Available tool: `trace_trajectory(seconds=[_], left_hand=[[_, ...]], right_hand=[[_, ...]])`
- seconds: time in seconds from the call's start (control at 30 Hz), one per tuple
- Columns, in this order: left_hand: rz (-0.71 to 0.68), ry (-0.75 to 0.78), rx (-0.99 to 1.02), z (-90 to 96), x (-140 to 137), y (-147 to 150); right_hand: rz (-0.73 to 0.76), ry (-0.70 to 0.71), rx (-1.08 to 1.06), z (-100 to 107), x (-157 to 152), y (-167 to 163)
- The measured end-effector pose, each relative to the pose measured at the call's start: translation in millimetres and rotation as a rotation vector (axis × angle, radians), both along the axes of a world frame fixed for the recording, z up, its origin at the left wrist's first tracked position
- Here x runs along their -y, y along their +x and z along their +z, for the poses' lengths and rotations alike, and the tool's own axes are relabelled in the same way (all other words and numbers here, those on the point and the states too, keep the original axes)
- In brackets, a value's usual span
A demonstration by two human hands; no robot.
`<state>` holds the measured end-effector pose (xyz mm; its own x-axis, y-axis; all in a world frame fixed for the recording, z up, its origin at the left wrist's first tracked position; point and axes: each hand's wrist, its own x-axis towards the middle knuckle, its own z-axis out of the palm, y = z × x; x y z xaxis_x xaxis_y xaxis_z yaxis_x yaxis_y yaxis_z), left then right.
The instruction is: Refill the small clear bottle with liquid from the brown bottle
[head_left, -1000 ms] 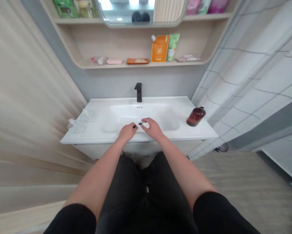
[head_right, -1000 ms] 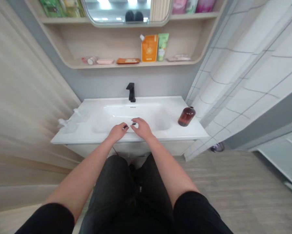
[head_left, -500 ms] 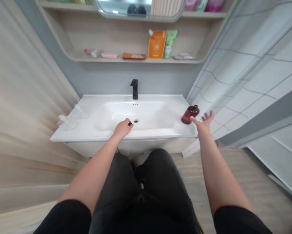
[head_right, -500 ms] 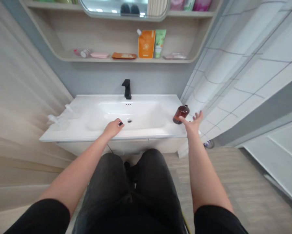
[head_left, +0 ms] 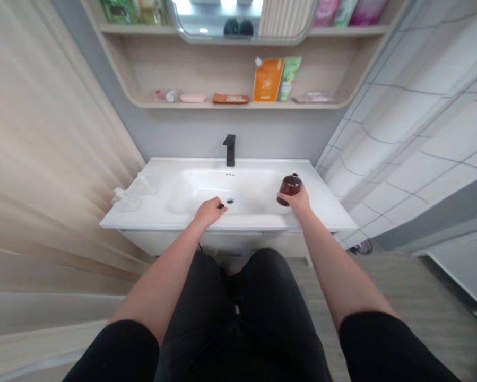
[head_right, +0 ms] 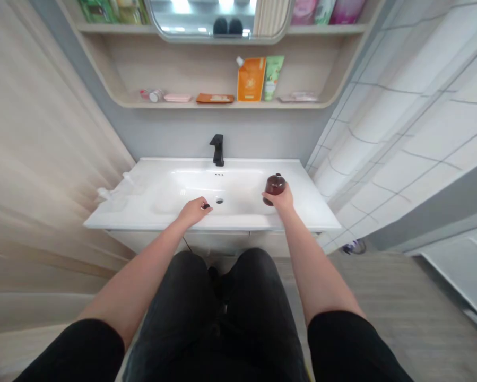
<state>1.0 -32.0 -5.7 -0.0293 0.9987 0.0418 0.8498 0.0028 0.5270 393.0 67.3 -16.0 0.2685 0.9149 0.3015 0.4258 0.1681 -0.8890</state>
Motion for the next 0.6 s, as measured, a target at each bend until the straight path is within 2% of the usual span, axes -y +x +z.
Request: trace_trajectory(seconds=[0.2,0.33,0.47,0.6], left_hand=[[-0.009,0.090,0.206,-3.2,0.6,-5.4],[0.096,0.158,0.468,0.5,0.3,-10.1],[0.159,0.234,0.587,2.9,5.0,-11.3],[0.173,0.370,0.639,13.9,2.7,-2.1]], right_hand=[[0.309,-0.021,-0.018,4.2,15.0,-107.8],[0.454,-0.039,-0.062,2.0,24.0,-158.0],[0.609,-0.048,-0.056,-1.3,29.6,-177.5],[0.633,-0.036,-0.020,-3.6,30.3,-176.2]])
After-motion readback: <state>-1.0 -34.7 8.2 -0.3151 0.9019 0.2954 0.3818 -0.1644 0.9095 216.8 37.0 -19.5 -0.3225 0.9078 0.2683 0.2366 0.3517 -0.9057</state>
